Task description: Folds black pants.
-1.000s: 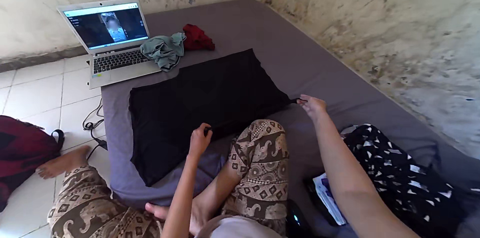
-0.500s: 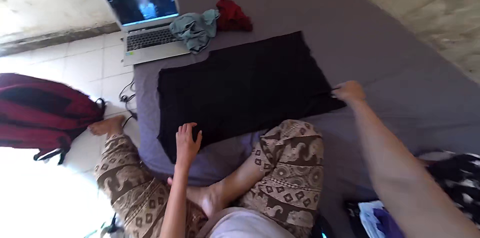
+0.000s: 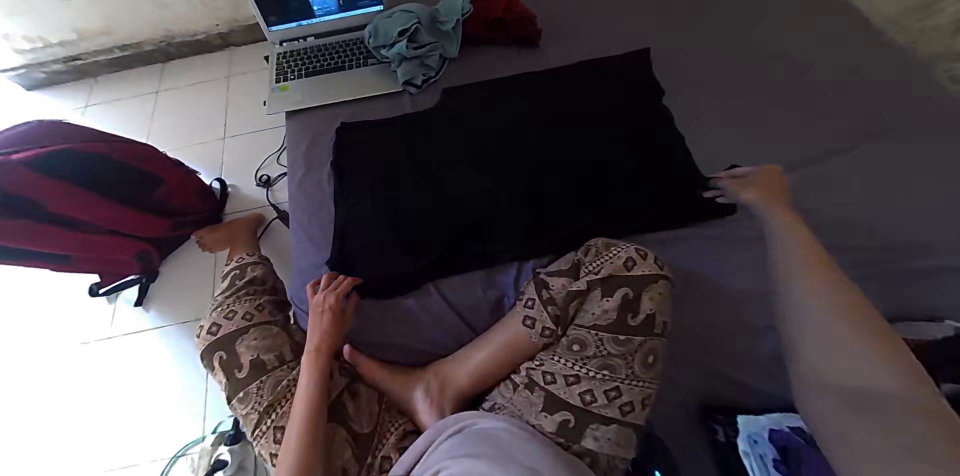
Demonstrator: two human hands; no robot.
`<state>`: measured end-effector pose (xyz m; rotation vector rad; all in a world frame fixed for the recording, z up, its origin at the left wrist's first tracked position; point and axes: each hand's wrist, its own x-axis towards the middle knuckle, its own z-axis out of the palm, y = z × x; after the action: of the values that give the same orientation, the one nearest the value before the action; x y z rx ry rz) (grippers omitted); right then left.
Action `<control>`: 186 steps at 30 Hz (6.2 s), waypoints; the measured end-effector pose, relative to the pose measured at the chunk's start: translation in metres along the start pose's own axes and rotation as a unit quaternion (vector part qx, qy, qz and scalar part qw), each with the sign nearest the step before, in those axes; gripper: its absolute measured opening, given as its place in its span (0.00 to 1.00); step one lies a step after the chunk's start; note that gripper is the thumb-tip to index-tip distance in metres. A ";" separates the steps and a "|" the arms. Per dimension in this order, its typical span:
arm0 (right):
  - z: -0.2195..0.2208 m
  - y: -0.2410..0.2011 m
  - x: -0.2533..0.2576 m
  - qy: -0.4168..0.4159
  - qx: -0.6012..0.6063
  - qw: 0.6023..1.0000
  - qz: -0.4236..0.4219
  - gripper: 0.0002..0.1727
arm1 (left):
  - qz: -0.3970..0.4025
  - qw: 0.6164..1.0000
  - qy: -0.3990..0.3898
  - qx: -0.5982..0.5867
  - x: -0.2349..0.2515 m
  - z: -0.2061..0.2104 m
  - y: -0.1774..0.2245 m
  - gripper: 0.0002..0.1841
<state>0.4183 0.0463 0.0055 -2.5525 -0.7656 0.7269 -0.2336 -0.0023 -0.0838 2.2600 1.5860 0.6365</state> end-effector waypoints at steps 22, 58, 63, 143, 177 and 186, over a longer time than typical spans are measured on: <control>0.012 -0.039 0.053 0.029 -0.063 0.997 -0.040 0.16 | -0.204 0.978 -0.033 0.023 0.100 -0.014 0.001 0.26; 0.046 0.016 0.064 0.064 -0.126 0.990 0.000 0.36 | -0.078 0.973 0.204 0.067 0.088 0.075 0.065 0.20; 0.031 0.026 0.058 0.105 -0.209 0.972 -0.021 0.38 | -0.103 0.980 0.151 0.081 0.061 0.045 0.020 0.20; -0.029 0.041 0.102 -0.212 -0.105 0.972 0.003 0.29 | -0.386 0.871 -0.223 -0.207 0.121 -0.049 -0.018 0.25; -0.014 0.058 0.067 -0.040 -0.018 0.999 -0.005 0.25 | -0.187 0.979 0.010 0.085 0.124 0.020 -0.009 0.26; -0.016 0.045 0.072 -0.030 0.013 0.999 0.000 0.25 | -0.156 0.976 0.127 0.081 0.139 0.027 0.011 0.37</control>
<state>0.4966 0.0505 -0.0295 -2.5176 -0.7692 0.8124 -0.1705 0.1251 -0.0768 2.0321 2.1315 0.7544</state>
